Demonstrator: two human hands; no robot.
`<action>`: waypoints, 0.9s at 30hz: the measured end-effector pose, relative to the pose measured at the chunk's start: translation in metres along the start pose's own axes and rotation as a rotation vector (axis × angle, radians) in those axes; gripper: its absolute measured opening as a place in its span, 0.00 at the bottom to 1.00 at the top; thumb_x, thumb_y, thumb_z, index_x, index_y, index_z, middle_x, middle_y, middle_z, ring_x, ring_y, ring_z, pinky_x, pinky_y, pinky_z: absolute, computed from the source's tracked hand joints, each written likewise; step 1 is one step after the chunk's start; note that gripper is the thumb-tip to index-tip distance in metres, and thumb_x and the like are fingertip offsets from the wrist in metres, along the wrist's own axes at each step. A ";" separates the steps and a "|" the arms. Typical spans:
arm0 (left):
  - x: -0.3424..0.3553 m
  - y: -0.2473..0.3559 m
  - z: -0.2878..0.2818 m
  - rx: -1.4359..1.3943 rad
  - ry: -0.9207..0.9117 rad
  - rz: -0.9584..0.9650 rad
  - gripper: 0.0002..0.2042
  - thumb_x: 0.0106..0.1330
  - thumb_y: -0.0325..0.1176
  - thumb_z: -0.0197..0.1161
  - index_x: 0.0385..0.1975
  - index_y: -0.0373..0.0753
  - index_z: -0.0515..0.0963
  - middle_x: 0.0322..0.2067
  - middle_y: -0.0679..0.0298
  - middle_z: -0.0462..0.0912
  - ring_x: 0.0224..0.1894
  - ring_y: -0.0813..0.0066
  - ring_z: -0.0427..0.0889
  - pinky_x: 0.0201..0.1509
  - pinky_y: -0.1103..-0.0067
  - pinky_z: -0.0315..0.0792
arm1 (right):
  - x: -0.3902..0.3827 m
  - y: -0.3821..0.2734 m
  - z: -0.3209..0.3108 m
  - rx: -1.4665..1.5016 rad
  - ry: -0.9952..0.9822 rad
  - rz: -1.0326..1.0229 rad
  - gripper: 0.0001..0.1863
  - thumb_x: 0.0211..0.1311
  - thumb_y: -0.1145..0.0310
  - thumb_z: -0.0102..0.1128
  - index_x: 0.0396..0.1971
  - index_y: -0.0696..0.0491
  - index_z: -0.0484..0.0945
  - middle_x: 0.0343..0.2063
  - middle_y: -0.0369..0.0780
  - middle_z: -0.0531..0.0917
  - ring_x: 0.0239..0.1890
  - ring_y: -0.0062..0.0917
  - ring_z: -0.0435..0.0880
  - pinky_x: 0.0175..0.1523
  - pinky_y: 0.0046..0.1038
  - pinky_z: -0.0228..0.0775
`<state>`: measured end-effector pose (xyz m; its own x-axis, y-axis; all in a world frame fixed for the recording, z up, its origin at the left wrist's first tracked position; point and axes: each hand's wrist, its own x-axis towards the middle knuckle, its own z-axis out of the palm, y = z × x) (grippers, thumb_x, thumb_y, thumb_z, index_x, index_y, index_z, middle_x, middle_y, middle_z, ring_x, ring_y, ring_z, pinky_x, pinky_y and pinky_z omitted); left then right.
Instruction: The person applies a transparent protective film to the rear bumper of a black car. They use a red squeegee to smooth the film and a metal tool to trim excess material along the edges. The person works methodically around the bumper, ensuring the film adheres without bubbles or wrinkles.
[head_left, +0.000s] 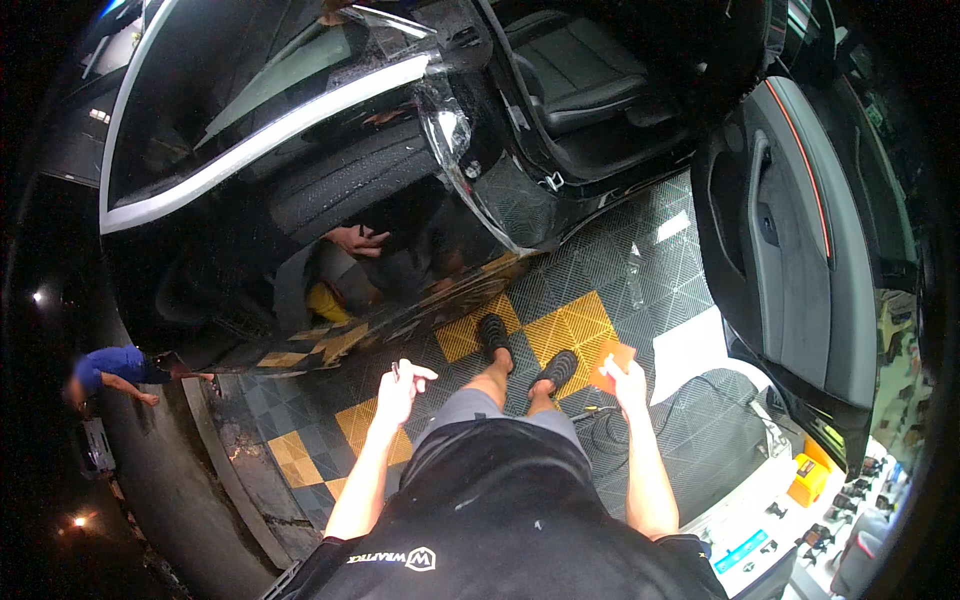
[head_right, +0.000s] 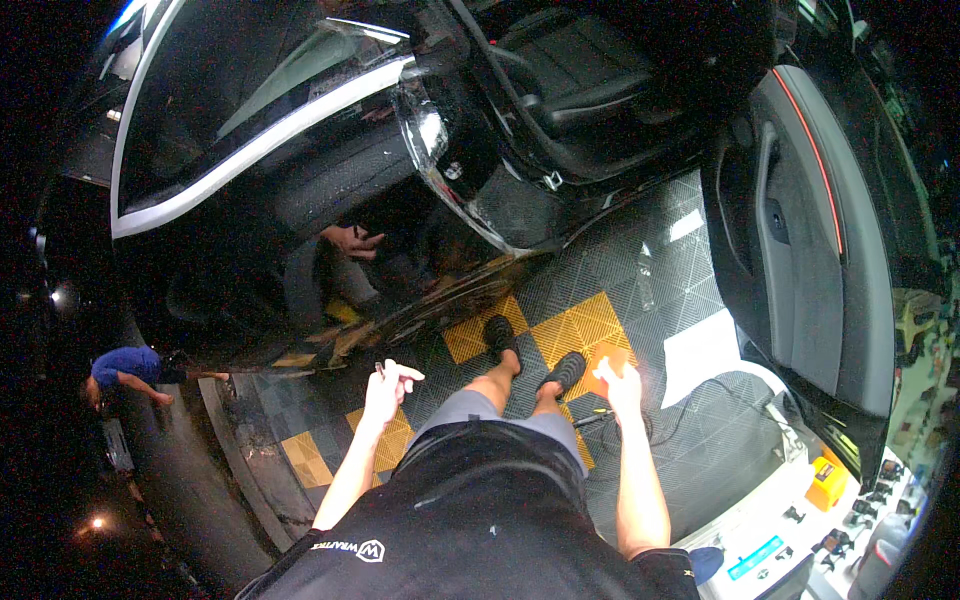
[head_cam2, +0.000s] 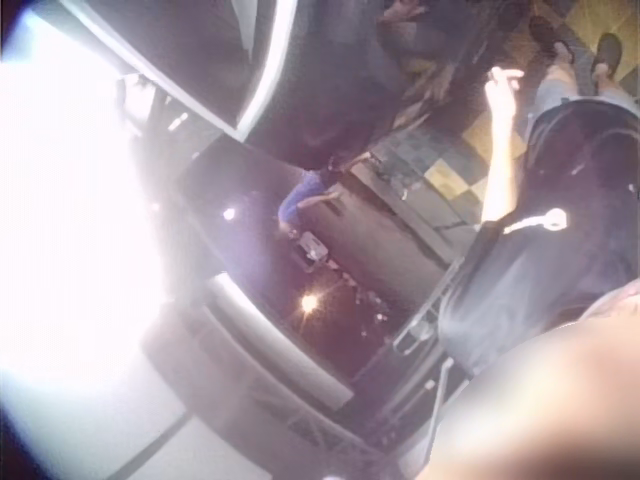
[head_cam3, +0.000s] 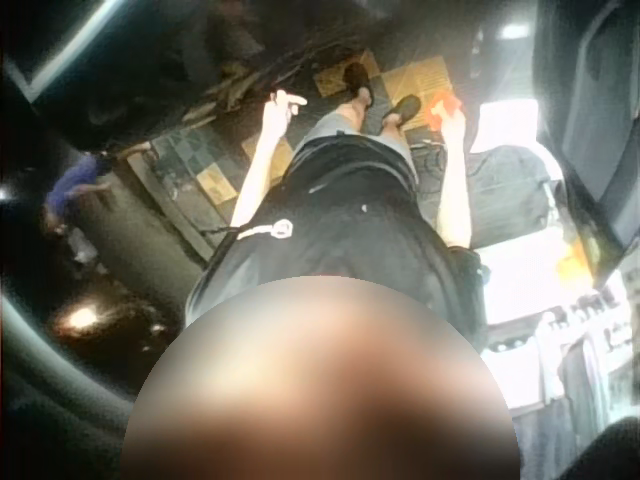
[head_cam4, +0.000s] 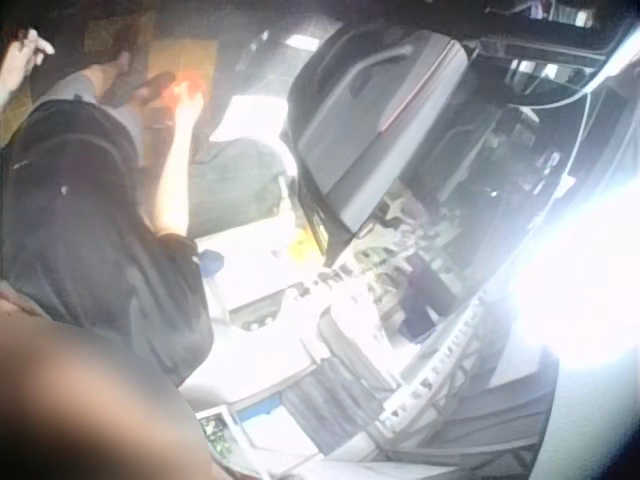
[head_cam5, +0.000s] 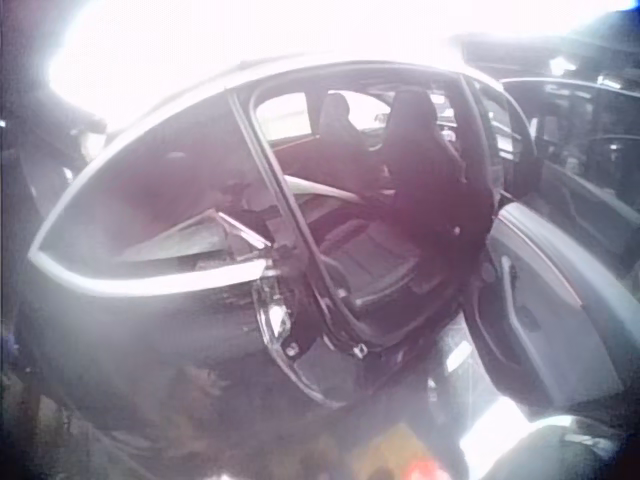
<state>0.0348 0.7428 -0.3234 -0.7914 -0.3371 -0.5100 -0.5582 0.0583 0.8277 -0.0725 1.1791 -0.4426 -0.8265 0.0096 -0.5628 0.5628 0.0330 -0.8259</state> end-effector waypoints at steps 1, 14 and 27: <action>0.004 0.004 0.003 -0.015 -0.021 -0.004 0.30 0.84 0.50 0.41 0.36 0.38 0.90 0.19 0.74 0.74 0.20 0.87 0.61 0.25 0.82 0.56 | 0.000 -0.018 0.023 0.099 -0.060 0.029 0.14 0.70 0.67 0.66 0.47 0.61 0.82 0.38 0.38 0.87 0.39 0.23 0.87 0.50 0.27 0.79; 0.073 0.136 -0.002 -0.124 -0.478 0.281 0.16 0.79 0.38 0.56 0.55 0.34 0.82 0.33 0.68 0.83 0.32 0.85 0.77 0.39 0.84 0.74 | -0.066 -0.212 0.204 -0.060 -0.563 -0.128 0.18 0.71 0.67 0.65 0.55 0.59 0.80 0.46 0.40 0.87 0.47 0.20 0.86 0.57 0.26 0.76; 0.070 0.177 -0.036 -0.393 -0.160 0.442 0.11 0.68 0.21 0.68 0.49 0.30 0.82 0.42 0.60 0.88 0.43 0.76 0.85 0.53 0.76 0.79 | -0.045 -0.318 0.281 -0.240 -0.832 -0.440 0.20 0.71 0.63 0.64 0.56 0.58 0.75 0.43 0.44 0.86 0.44 0.26 0.85 0.52 0.30 0.77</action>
<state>-0.1106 0.6955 -0.2045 -0.9716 -0.2133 -0.1024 -0.0591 -0.2003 0.9780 -0.2113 0.8878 -0.1639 -0.6391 -0.7589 -0.1251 0.1119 0.0691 -0.9913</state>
